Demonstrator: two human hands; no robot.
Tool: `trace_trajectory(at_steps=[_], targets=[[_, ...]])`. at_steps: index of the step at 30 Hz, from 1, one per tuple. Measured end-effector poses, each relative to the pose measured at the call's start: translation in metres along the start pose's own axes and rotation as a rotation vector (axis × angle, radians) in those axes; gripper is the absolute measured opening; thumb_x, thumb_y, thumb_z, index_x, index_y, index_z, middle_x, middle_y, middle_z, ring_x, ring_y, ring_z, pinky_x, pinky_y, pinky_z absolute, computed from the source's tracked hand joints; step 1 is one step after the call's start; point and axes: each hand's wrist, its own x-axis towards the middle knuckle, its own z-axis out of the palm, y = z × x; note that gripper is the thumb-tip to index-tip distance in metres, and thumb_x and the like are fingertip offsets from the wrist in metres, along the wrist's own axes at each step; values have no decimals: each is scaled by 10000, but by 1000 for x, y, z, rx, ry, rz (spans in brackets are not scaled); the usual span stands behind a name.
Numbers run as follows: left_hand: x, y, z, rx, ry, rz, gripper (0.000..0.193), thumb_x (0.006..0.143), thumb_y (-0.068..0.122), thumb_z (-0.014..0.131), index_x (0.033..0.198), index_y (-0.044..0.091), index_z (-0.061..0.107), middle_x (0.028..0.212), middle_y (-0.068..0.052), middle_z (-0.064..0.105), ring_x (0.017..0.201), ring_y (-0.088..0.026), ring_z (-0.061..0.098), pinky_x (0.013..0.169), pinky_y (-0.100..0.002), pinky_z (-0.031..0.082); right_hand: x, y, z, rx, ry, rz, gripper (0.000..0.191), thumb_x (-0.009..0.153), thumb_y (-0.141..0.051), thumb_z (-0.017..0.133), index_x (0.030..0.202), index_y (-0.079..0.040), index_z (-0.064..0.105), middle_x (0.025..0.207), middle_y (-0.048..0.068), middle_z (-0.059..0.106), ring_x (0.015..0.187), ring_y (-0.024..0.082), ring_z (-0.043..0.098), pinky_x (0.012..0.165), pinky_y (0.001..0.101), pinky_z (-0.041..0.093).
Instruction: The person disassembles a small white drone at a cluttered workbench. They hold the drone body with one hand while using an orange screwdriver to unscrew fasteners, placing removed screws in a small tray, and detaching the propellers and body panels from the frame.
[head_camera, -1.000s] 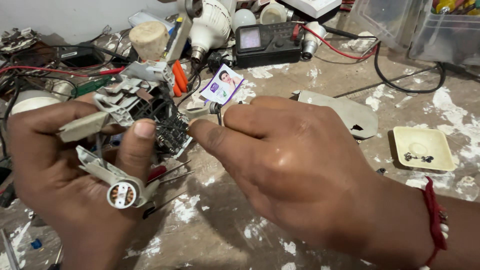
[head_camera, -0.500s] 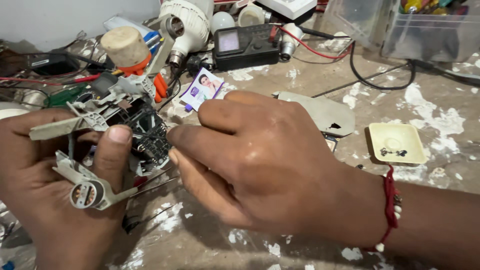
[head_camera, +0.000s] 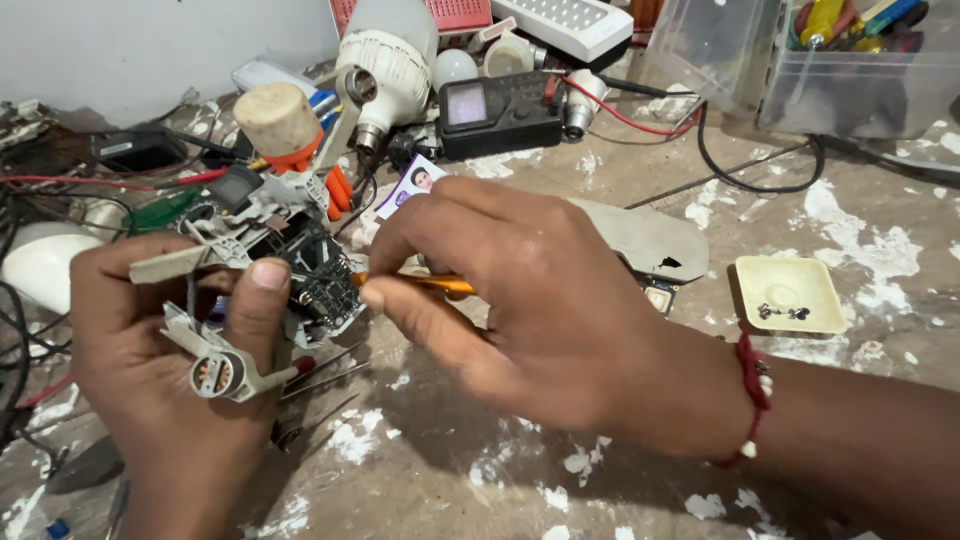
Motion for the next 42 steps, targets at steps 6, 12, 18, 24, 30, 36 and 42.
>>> trace_trajectory(at_steps=[6,12,18,24,30,36,42], targets=[[-4,1,2,-40,15,-28,374,938,66,769,1185,57,489,1002,-8,577,885,-56,573,734,-228,504,-2,-2,2,96,-87,365,267,1012,-262,659,1218,-116,572,654,52,644,563,191,626,526,361,480],[-1,-14,-1,-15,-6,63,349,1026,65,788,1203,34,489,973,-23,595,841,-58,576,764,-239,508,-4,-1,6,-6,-41,83,261,1009,-182,708,1212,-84,578,769,64,663,649,205,667,581,369,497],[-2,-18,-2,-89,11,-54,371,902,87,768,1141,78,484,921,10,585,757,-38,588,596,-214,524,-7,0,6,31,35,-47,218,954,-122,725,1107,-45,590,965,121,677,790,235,703,674,360,554],[-2,-20,-2,-84,-16,57,376,990,69,795,1213,54,493,1007,-9,579,839,-52,567,691,-218,497,-6,3,5,48,23,-7,214,1045,-133,721,1189,-49,586,931,88,701,800,208,733,691,341,560],[-3,-19,-2,-57,-27,91,352,999,81,812,1168,39,506,979,-10,580,856,-42,575,763,-217,504,-8,5,7,93,8,-71,234,995,-43,690,1183,-16,553,973,141,708,775,250,727,648,360,553],[-3,-15,-3,-103,-25,120,369,983,97,801,1194,61,502,1031,7,561,930,-49,549,805,-209,489,-13,10,9,108,68,-219,289,1068,9,655,1299,-41,490,1130,134,684,923,262,740,783,350,597],[-3,-13,-3,-114,-24,-21,368,913,109,811,1129,73,514,950,6,567,821,-54,546,679,-224,476,-14,13,10,175,9,-46,267,1008,8,608,1241,-34,484,1076,142,660,776,175,755,709,306,649]])
